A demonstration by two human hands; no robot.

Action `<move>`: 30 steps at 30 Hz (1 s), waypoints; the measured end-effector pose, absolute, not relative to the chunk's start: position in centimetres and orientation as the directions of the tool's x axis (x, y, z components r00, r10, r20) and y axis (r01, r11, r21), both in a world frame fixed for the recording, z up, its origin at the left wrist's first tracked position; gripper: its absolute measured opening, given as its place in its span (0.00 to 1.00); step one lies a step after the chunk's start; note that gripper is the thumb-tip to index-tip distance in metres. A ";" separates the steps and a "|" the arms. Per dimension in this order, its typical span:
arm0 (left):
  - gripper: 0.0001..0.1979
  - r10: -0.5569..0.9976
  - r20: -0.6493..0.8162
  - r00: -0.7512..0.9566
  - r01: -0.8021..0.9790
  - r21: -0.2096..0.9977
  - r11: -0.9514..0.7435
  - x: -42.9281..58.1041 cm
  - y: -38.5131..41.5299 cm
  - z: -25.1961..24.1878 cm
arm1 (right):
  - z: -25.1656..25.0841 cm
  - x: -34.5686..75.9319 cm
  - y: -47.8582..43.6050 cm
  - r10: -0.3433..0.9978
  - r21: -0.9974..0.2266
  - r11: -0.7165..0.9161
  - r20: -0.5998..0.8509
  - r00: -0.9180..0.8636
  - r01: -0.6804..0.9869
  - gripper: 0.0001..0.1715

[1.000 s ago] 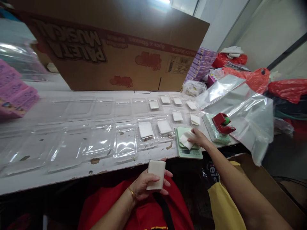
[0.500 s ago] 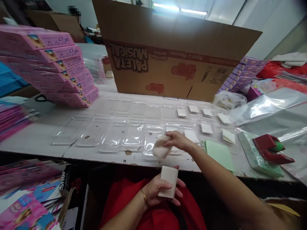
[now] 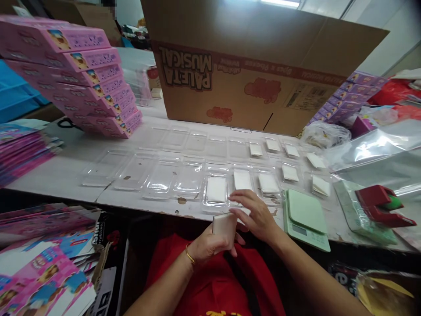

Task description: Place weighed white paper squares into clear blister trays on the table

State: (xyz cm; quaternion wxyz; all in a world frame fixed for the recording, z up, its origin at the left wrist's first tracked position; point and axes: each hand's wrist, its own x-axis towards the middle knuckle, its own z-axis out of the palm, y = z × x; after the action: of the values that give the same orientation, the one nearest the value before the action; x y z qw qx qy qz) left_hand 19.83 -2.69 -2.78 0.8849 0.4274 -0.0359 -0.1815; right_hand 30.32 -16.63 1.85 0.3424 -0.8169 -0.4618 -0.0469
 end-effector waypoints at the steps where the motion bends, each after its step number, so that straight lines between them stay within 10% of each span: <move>1: 0.18 -0.368 -0.103 0.924 0.295 0.805 0.515 20.0 -2.9 -2.4 | 2.1 29.1 -17.6 0.724 -0.497 -0.328 0.414 0.552 0.803 0.15; 9: 0.07 -0.476 -0.041 0.879 0.248 0.891 0.381 21.0 -4.7 -0.2 | 1.3 25.6 -20.7 0.659 -0.350 -0.312 0.590 0.467 0.883 0.27; 22: 0.08 -0.374 -0.031 0.927 0.155 0.939 0.308 21.3 -4.9 -0.4 | 0.8 25.8 -21.5 0.627 -0.382 -0.232 0.644 0.438 0.894 0.17; 30: 0.31 -0.357 -0.052 0.933 0.178 0.927 0.331 22.2 -5.7 -1.5 | 0.9 25.2 -22.5 0.705 -0.395 -0.260 0.546 0.453 0.881 0.09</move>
State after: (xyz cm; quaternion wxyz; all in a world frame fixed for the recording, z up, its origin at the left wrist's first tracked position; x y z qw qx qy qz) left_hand 22.17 -5.66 -1.53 0.8118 0.5543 -0.0808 -0.1649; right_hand 25.22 -22.48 0.94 0.3370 -0.7830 -0.5063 -0.1307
